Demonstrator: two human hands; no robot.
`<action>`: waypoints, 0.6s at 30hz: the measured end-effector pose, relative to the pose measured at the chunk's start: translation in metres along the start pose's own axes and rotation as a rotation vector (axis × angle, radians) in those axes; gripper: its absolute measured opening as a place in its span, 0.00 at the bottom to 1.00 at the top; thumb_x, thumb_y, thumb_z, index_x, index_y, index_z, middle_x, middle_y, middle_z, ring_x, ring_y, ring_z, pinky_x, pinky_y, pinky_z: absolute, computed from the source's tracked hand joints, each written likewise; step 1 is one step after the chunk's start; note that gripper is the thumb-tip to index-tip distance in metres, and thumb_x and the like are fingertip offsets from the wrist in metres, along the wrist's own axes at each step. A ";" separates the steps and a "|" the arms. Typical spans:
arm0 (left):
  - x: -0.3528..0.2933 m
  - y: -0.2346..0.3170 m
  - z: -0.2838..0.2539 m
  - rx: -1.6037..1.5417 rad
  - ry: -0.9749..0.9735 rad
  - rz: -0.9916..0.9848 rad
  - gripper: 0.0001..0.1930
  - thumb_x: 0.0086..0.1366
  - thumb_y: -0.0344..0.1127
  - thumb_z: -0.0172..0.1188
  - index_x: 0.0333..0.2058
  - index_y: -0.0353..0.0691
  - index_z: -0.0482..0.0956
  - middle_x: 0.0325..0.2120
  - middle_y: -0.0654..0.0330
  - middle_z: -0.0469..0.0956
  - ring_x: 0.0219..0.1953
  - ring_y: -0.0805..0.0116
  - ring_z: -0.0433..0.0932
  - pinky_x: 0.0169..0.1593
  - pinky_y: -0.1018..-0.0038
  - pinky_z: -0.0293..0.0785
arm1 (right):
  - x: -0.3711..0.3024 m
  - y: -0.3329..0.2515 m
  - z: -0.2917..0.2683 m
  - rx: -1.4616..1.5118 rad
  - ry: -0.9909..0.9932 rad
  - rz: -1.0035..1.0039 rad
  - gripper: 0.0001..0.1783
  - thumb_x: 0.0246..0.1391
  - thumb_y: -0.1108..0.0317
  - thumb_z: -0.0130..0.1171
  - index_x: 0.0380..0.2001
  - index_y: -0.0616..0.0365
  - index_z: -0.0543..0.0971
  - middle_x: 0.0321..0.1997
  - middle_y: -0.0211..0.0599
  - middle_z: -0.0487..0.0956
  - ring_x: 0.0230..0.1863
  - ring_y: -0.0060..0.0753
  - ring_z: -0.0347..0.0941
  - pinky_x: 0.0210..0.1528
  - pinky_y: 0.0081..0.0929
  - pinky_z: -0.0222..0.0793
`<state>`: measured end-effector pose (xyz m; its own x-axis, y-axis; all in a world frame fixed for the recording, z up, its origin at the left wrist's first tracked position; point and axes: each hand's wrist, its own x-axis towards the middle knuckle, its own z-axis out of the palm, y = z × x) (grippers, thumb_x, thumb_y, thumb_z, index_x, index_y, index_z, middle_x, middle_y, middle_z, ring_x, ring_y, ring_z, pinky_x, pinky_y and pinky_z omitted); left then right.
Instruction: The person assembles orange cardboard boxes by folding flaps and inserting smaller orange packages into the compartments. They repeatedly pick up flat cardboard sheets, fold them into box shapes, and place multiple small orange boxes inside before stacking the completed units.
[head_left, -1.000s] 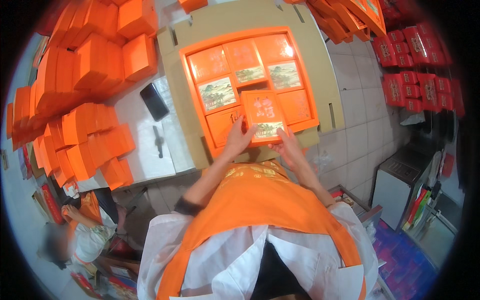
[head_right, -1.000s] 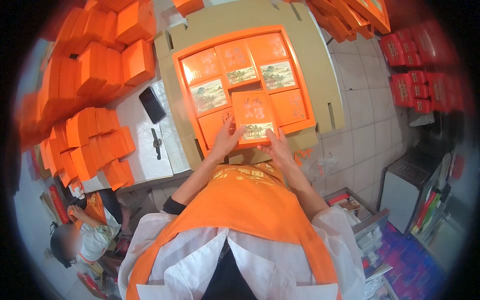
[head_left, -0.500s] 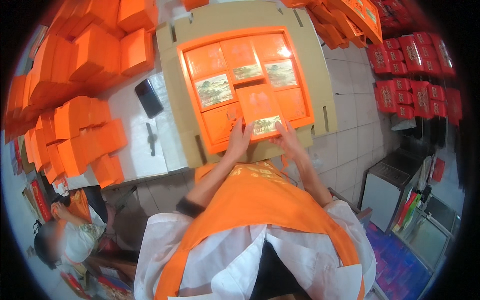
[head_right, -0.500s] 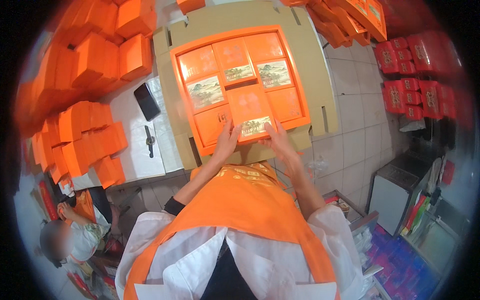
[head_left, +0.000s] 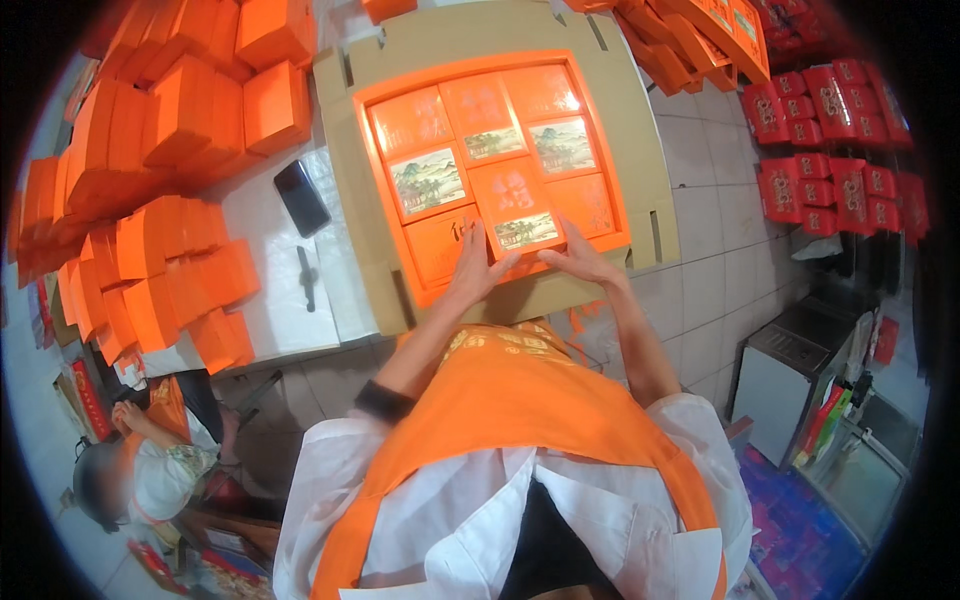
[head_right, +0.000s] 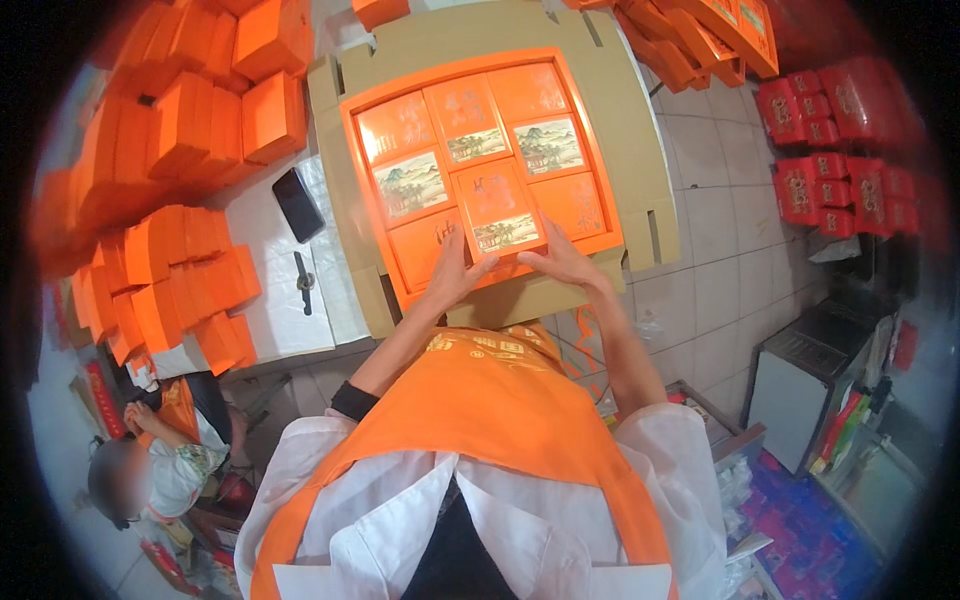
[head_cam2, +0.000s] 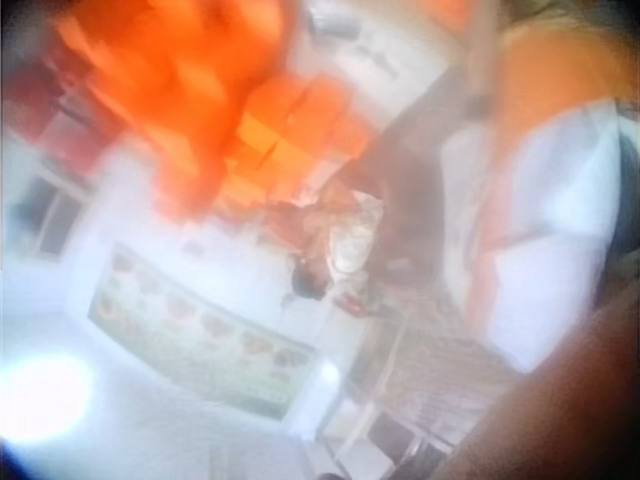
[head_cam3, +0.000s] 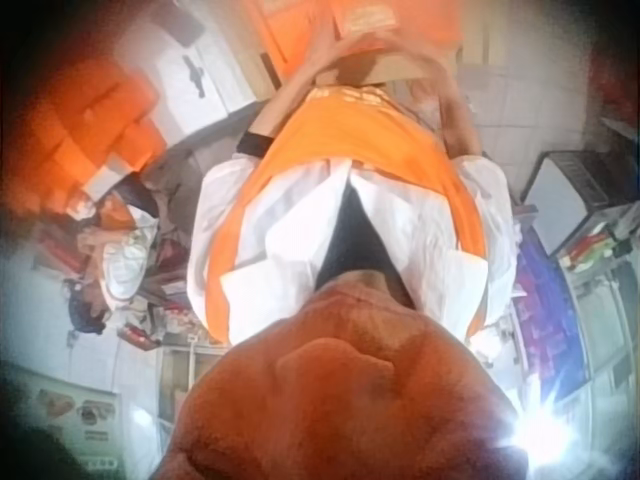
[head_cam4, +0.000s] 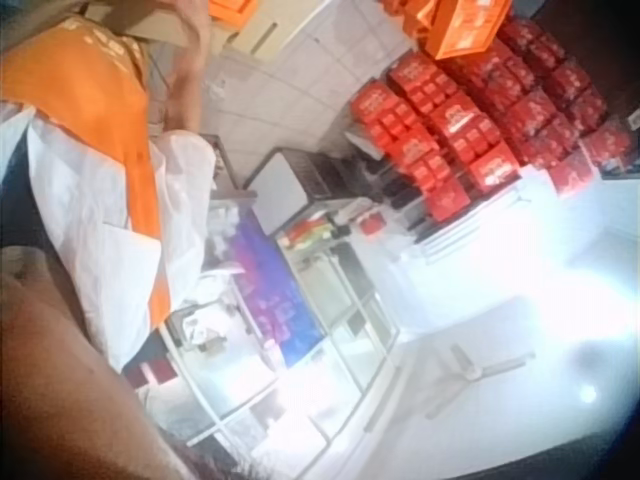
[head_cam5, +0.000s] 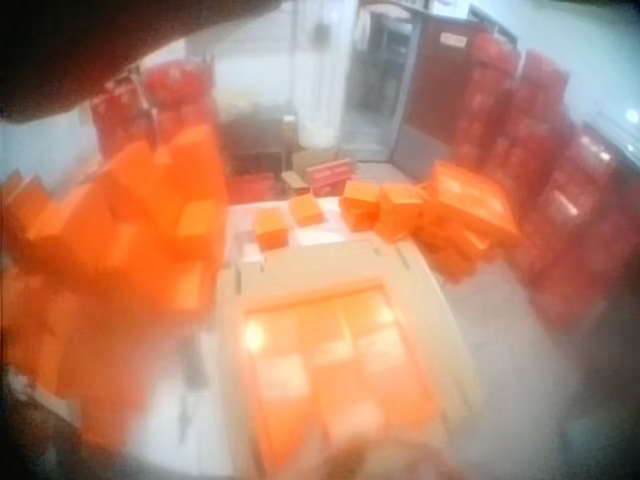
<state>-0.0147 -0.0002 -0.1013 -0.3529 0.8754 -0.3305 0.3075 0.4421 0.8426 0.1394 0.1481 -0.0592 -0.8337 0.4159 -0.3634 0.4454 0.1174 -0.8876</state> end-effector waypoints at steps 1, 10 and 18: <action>0.001 -0.003 0.001 -0.012 -0.006 0.015 0.42 0.55 0.51 0.57 0.55 0.24 0.49 0.56 0.35 0.48 0.60 0.43 0.48 0.60 0.61 0.52 | 0.000 -0.007 -0.001 0.054 -0.022 -0.051 0.40 0.47 0.54 0.57 0.58 0.59 0.53 0.56 0.49 0.62 0.54 0.45 0.63 0.47 0.39 0.66; 0.000 0.002 0.017 0.380 0.305 0.036 0.36 0.50 0.35 0.62 0.54 0.29 0.54 0.42 0.44 0.64 0.46 0.49 0.65 0.45 0.64 0.67 | -0.006 -0.001 0.017 -0.649 0.097 0.196 0.27 0.52 0.56 0.49 0.54 0.54 0.59 0.45 0.46 0.67 0.43 0.47 0.69 0.41 0.43 0.66; 0.006 -0.014 -0.001 0.148 0.205 0.072 0.26 0.53 0.31 0.57 0.51 0.30 0.61 0.46 0.44 0.66 0.50 0.47 0.65 0.55 0.63 0.59 | 0.012 0.049 -0.003 -0.498 0.115 -0.047 0.19 0.55 0.58 0.46 0.44 0.59 0.71 0.37 0.48 0.72 0.38 0.47 0.70 0.39 0.39 0.66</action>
<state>-0.0222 -0.0013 -0.1149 -0.4924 0.8544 -0.1657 0.4592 0.4168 0.7845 0.1520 0.1616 -0.1060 -0.8274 0.4935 -0.2681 0.5336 0.5419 -0.6493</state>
